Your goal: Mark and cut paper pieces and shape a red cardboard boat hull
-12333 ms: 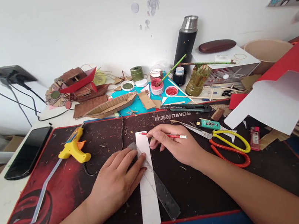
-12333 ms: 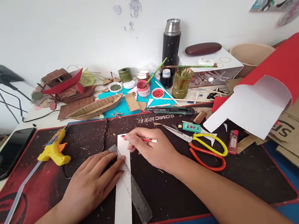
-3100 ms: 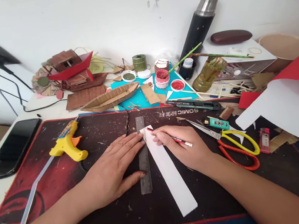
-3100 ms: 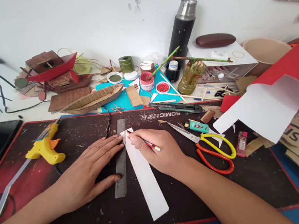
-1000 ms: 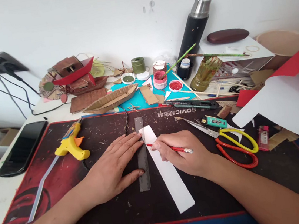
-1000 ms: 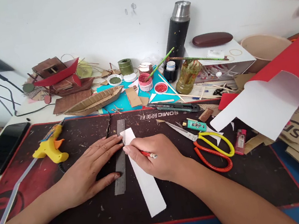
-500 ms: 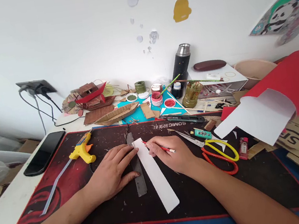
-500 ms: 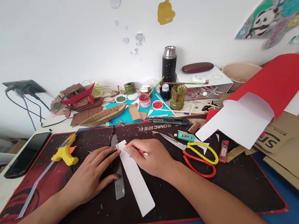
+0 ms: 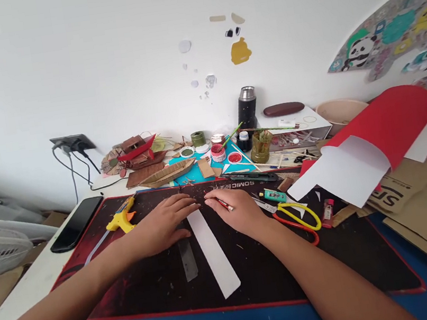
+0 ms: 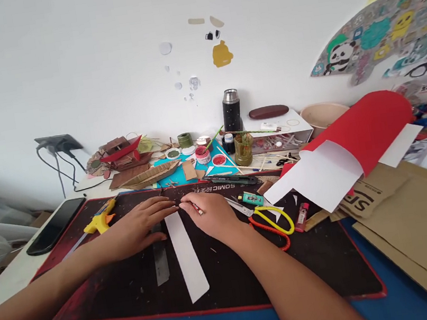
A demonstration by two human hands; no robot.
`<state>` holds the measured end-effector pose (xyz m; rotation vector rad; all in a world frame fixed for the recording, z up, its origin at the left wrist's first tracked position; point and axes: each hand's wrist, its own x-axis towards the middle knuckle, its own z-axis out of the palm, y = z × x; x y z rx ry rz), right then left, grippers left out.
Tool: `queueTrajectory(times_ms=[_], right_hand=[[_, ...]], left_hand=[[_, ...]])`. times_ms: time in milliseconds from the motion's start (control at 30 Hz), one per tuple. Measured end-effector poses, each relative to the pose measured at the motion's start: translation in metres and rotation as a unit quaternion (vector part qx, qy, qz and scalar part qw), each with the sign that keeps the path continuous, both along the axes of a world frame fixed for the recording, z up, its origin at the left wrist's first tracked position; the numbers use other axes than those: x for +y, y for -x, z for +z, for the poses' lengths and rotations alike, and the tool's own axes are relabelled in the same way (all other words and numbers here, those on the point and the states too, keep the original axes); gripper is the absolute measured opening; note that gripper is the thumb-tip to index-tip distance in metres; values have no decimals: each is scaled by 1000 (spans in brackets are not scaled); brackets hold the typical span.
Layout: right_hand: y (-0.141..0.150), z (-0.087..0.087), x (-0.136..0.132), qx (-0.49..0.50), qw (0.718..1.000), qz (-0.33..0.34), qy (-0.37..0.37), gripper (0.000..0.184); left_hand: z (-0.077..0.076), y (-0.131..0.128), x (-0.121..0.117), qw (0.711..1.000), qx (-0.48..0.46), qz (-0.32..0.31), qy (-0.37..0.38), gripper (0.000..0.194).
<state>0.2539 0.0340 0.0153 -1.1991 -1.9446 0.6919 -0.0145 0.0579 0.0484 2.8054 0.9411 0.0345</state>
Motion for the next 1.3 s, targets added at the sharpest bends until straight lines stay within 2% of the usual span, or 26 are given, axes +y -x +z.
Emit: queueTrajectory(times_ms=[100, 233, 300, 400, 500, 567, 667, 800, 900, 1033, 1100, 1200, 1300], right_hand=[[-6, 3, 3, -111, 994, 8, -6, 28], [-11, 12, 5, -216, 975, 45, 8, 47], [-13, 17, 4, -245, 967, 59, 22, 58], [-13, 21, 4, -258, 963, 73, 24, 61], [-13, 19, 5, -258, 963, 71, 16, 59], [-14, 17, 6, -265, 962, 69, 12, 58], [-15, 14, 8, -277, 958, 69, 7, 59], [-17, 10, 12, -270, 961, 53, 2, 59], [-20, 6, 13, -223, 974, 38, 1, 53], [-21, 4, 14, -62, 998, 16, -11, 36], [-21, 5, 15, 11, 1000, -2, 12, 32], [-21, 9, 18, 115, 989, -7, 89, 37], [-22, 11, 21, 211, 961, -15, 176, 51]], left_hand=[[11, -14, 14, 997, 35, -6, 70, 49], [17, -26, 25, 994, 33, -14, 103, 34], [19, -29, 26, 994, 22, -17, 109, 26], [26, -28, 26, 991, -4, 10, 136, 14], [42, -20, 25, 973, -33, 51, 221, 3], [56, -11, 28, 954, -50, 79, 283, 4], [75, 5, 36, 924, -94, 127, 349, 20], [85, 21, 50, 911, -181, 167, 332, 37], [81, 26, 57, 904, -227, 182, 312, 38], [70, 26, 61, 893, -274, 208, 289, 36], [64, 26, 61, 889, -284, 218, 286, 35], [56, 27, 61, 877, -301, 224, 300, 34], [51, 29, 62, 852, -338, 244, 315, 35]])
